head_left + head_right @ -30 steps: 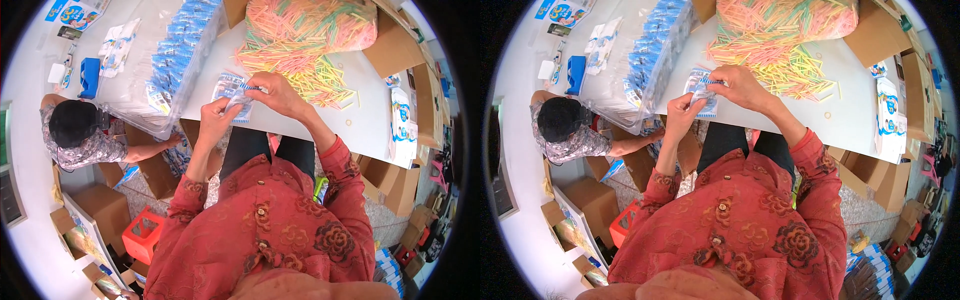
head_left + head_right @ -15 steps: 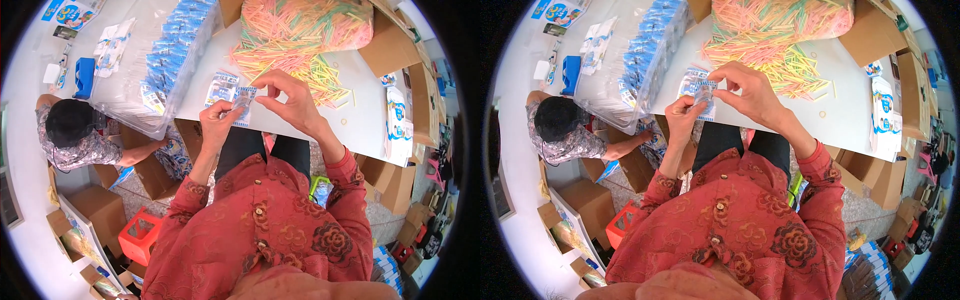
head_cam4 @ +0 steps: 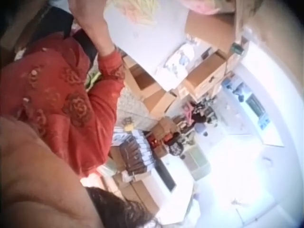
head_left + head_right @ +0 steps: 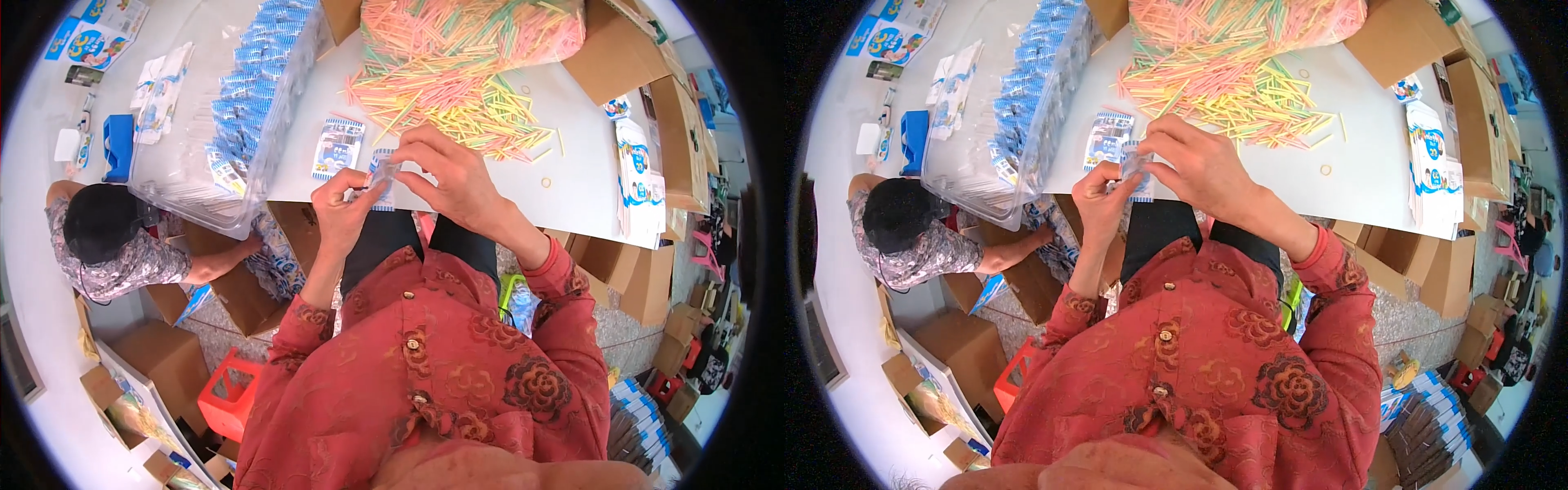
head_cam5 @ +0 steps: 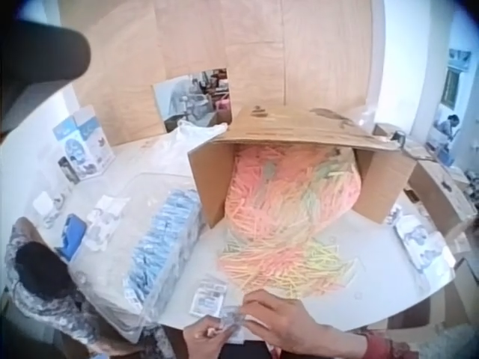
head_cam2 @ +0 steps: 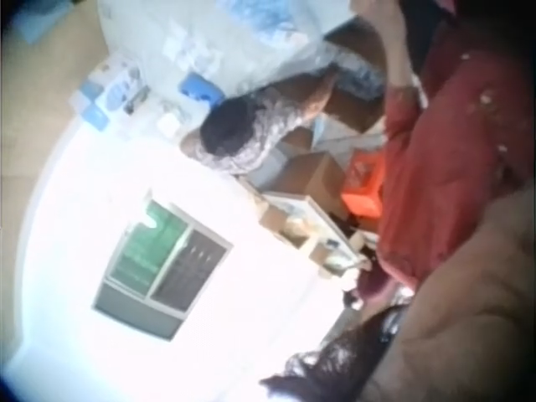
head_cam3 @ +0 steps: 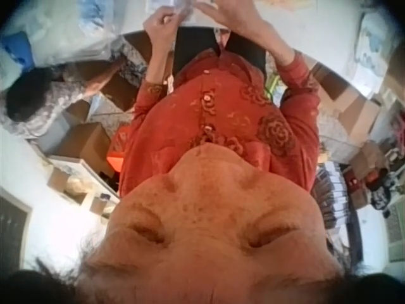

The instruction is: The recorder is counting out and packaging colorful rubber bands into small plastic bags at a workstation.

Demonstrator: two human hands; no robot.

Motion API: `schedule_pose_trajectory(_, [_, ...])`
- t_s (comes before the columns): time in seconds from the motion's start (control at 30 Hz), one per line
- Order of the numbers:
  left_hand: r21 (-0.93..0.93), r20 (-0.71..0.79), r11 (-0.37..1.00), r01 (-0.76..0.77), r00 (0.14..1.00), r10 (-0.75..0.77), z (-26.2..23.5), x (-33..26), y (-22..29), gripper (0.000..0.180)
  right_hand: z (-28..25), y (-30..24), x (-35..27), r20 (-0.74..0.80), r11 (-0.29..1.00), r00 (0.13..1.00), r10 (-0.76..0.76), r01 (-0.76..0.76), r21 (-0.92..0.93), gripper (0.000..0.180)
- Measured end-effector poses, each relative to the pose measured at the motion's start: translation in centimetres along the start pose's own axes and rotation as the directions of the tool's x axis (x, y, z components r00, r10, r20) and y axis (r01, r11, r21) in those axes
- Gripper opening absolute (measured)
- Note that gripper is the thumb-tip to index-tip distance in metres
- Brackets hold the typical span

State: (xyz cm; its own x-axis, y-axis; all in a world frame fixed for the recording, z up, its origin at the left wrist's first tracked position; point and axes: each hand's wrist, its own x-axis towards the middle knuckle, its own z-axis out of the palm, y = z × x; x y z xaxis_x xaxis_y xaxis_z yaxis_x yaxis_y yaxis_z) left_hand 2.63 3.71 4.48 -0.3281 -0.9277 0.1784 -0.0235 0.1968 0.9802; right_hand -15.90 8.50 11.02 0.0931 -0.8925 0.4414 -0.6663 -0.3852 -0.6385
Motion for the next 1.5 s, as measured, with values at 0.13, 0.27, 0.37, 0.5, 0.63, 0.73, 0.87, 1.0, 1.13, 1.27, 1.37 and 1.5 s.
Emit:
schedule_pose_trajectory(0.13, [0.059, 0.074, 0.998, -0.003, 0.997, -0.001, 0.5, -0.4, 0.2, 0.012, -0.5, -0.3, -0.7, -0.007, 0.999, 1.000, 0.023, -0.023, 0.026, 0.024])
schedule_pose_trajectory(0.27, [0.060, 0.106, 0.996, -0.071, 0.992, 0.064, 1.2, -0.5, 0.7, 0.012, -0.5, -0.1, -1.8, 0.034, 0.995, 0.999, 0.041, -0.044, 0.087, 0.018])
schedule_pose_trajectory(0.37, [-0.002, 0.122, 0.998, -0.068, 0.990, 0.068, 1.4, -0.8, -0.3, 0.011, -1.0, -0.4, -2.8, 0.114, 0.993, 0.992, 0.055, -0.066, 0.095, 0.014])
schedule_pose_trajectory(0.5, [0.083, 0.171, 0.994, -0.075, 0.983, 0.060, 2.2, -1.3, -0.2, 0.010, -1.3, -0.6, -4.0, 0.173, 0.995, 0.982, 0.071, -0.081, 0.050, 0.014])
schedule_pose_trajectory(0.63, [0.111, 0.287, 0.988, -0.107, 0.955, 0.072, 3.5, -2.0, 0.3, 0.011, -1.2, 0.4, -5.2, 0.177, 0.998, 0.983, 0.040, -0.031, -0.055, 0.020])
schedule_pose_trajectory(0.73, [0.203, 0.288, 0.971, -0.126, 0.956, 0.064, 4.2, -2.3, 0.1, 0.014, -0.8, 0.5, -5.3, 0.173, 0.979, 0.984, -0.045, 0.078, -0.188, 0.017])
schedule_pose_trajectory(0.87, [0.253, 0.216, 0.959, -0.127, 0.974, 0.072, 4.4, -2.8, -0.6, 0.014, -0.3, 0.2, -5.4, 0.076, 0.973, 0.994, -0.074, 0.088, -0.213, 0.018])
schedule_pose_trajectory(1.0, [0.186, 0.187, 0.977, -0.100, 0.980, 0.065, 4.6, -2.5, -1.0, 0.014, 0.0, -0.1, -6.1, 0.103, 0.977, 0.993, -0.055, 0.075, -0.199, 0.020])
schedule_pose_trajectory(1.13, [0.069, 0.219, 0.991, -0.113, 0.971, 0.096, 5.4, -2.4, -1.5, 0.013, -0.4, -0.1, -6.3, 0.133, 0.977, 0.991, -0.021, 0.048, -0.207, 0.020])
schedule_pose_trajectory(1.27, [-0.014, 0.237, 0.997, -0.072, 0.969, 0.074, 5.4, -1.6, -3.8, 0.014, -2.2, 1.1, -5.7, 0.067, 0.994, 0.995, 0.071, -0.076, 0.078, 0.020])
schedule_pose_trajectory(1.37, [-0.007, 0.268, 0.997, 0.074, 0.961, -0.070, 4.9, -1.1, -4.4, 0.015, -5.2, 5.2, -5.0, 0.036, 0.945, 0.945, 0.325, -0.326, 0.020, 0.025])
schedule_pose_trajectory(1.5, [-0.101, 0.291, 0.987, 0.128, 0.952, -0.094, 4.9, -0.7, -5.1, 0.015, -6.8, 11.0, -6.3, 0.119, 0.914, 0.966, 0.228, -0.170, -0.368, 0.033])
